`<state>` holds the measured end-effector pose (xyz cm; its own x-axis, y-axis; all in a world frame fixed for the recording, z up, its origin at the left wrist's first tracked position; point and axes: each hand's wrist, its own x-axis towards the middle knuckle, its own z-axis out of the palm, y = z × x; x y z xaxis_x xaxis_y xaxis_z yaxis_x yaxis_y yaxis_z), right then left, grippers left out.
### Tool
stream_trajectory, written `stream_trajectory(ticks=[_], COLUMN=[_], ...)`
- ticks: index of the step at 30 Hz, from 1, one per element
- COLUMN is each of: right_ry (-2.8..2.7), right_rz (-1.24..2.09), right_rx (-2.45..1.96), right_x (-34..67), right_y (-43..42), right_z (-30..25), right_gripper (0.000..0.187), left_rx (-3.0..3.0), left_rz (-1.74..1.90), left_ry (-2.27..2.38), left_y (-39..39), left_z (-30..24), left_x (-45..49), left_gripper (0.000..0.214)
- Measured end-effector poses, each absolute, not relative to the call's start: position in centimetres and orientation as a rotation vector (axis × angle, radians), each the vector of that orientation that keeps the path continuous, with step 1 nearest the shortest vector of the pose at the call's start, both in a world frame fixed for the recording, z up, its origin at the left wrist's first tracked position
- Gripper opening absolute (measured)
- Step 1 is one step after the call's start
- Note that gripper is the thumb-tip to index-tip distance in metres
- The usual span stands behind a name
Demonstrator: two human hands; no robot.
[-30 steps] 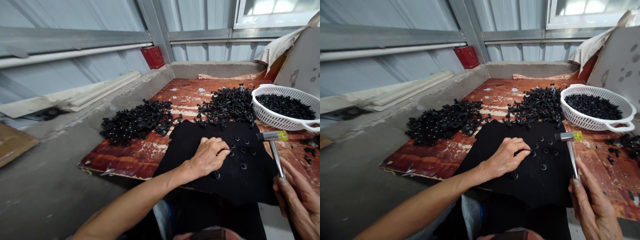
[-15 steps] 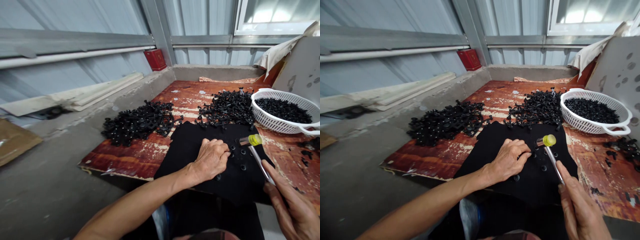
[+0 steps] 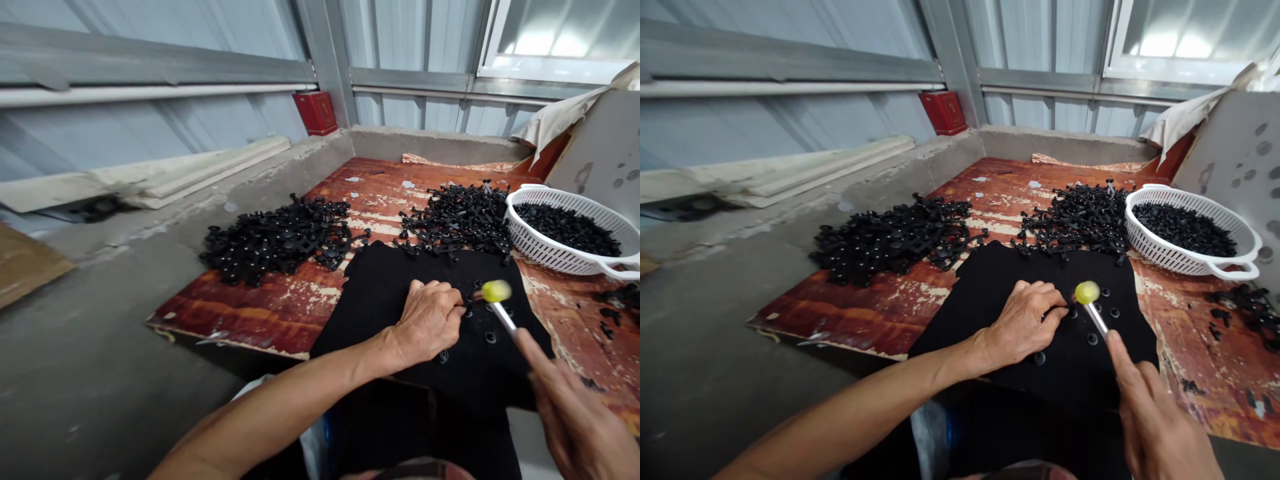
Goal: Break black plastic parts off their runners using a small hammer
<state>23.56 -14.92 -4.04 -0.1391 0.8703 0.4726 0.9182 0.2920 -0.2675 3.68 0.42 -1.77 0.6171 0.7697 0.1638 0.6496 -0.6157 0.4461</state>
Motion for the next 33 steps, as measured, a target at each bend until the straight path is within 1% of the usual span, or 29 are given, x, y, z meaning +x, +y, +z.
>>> stream_trajectory(ticks=[2, 7, 11, 15, 18, 22, 25, 30, 33], right_ry=[-2.093, -1.993, -2.128, -2.088, -2.178, -2.119, -2.199, -2.08, -2.086], right_rz=[-0.126, -0.278, -0.194, -0.275, -0.275, -0.279, -0.289, -0.241, -0.143], right_rx=[-1.583, -1.565, -1.596, -1.566, -1.599, -1.57, -1.58, -1.543, -1.55], right_x=[23.8, 23.7, 23.8, 23.7, 23.6, 23.5, 23.6, 23.9, 24.2], right_y=[-14.8, -15.0, -14.9, -14.8, -14.7, -14.6, -14.5, -14.3, -14.3], right_z=[-4.0, -3.8, -4.1, -4.1, -3.9, -3.7, -3.9, -4.8, -5.1], right_gripper=[0.064, 0.068, 0.063, 0.065, 0.062, 0.065, 0.066, 0.068, 0.063], left_rx=[2.492, 2.473, 2.454, 2.431, 2.424, 2.413, 2.417, 2.446, 2.595], left_rz=[0.482, 0.465, 0.445, 0.425, 0.434, 0.447, 0.473, 0.447, 0.345], left_ry=[1.143, 1.162, 1.18, 1.17, 1.161, 1.149, 1.142, 1.113, 0.964], left_y=[0.4, 0.5, 0.4, 0.4, 0.4, 0.5, 0.4, 0.5, 1.0], left_z=[-1.8, -1.8, -1.7, -1.5, -1.5, -1.7, -2.1, -2.5, -1.2], left_x=[3.7, 3.9, 3.9, 3.9, 3.9, 3.9, 3.9, 3.8, 2.9], left_gripper=[0.016, 0.015, 0.014, 0.013, 0.013, 0.011, 0.012, 0.012, 0.015])
